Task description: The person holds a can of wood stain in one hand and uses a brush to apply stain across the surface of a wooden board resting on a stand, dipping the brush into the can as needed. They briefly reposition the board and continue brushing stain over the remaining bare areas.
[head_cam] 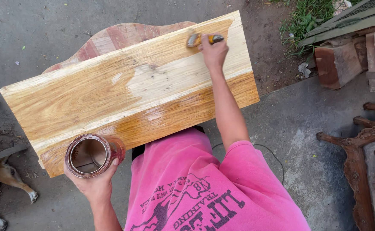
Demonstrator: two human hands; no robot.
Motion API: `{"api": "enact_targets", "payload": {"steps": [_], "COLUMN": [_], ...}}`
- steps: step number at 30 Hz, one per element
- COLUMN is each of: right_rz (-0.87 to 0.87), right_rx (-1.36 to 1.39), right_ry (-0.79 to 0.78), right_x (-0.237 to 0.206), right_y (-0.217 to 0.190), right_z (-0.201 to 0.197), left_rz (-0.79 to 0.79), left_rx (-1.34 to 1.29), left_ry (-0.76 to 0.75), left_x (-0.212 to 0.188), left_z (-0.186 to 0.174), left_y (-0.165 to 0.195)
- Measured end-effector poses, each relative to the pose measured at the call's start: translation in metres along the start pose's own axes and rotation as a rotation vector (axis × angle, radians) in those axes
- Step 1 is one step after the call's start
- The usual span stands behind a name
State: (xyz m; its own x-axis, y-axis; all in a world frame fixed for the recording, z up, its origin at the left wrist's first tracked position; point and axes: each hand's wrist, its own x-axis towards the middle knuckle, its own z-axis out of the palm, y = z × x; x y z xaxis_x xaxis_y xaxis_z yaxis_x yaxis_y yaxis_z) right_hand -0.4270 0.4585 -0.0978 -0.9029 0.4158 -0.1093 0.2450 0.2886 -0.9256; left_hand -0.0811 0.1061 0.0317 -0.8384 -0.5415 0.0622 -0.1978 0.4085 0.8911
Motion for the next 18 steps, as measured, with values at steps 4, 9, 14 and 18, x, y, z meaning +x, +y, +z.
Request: {"api": "enact_targets", "payload": {"steps": [4,9,14,18], "right_rz": [-0.03,-0.093,-0.123,-0.065], "right_rx": [-0.029,0.073,0.101,-0.024], "right_ry": [0.261,0.393,0.376,0.38], "right_x": [0.059,0.089,0.096,0.089], "right_y": [-0.004,-0.013,-0.019,-0.01], "right_z": [-0.055,-0.083,-0.074,-0.08], "left_rz": [-0.059,-0.057,-0.07,-0.007], "left_rx": [-0.126,-0.145,-0.044,-0.062], "left_ry": [0.041,0.034,0.022,-0.007], "left_x": [-0.001,-0.006,-0.008,-0.005], "left_z": [-0.006,-0.002,0.0,0.004], "left_y": [0.0,0.001,0.003,0.005]}}
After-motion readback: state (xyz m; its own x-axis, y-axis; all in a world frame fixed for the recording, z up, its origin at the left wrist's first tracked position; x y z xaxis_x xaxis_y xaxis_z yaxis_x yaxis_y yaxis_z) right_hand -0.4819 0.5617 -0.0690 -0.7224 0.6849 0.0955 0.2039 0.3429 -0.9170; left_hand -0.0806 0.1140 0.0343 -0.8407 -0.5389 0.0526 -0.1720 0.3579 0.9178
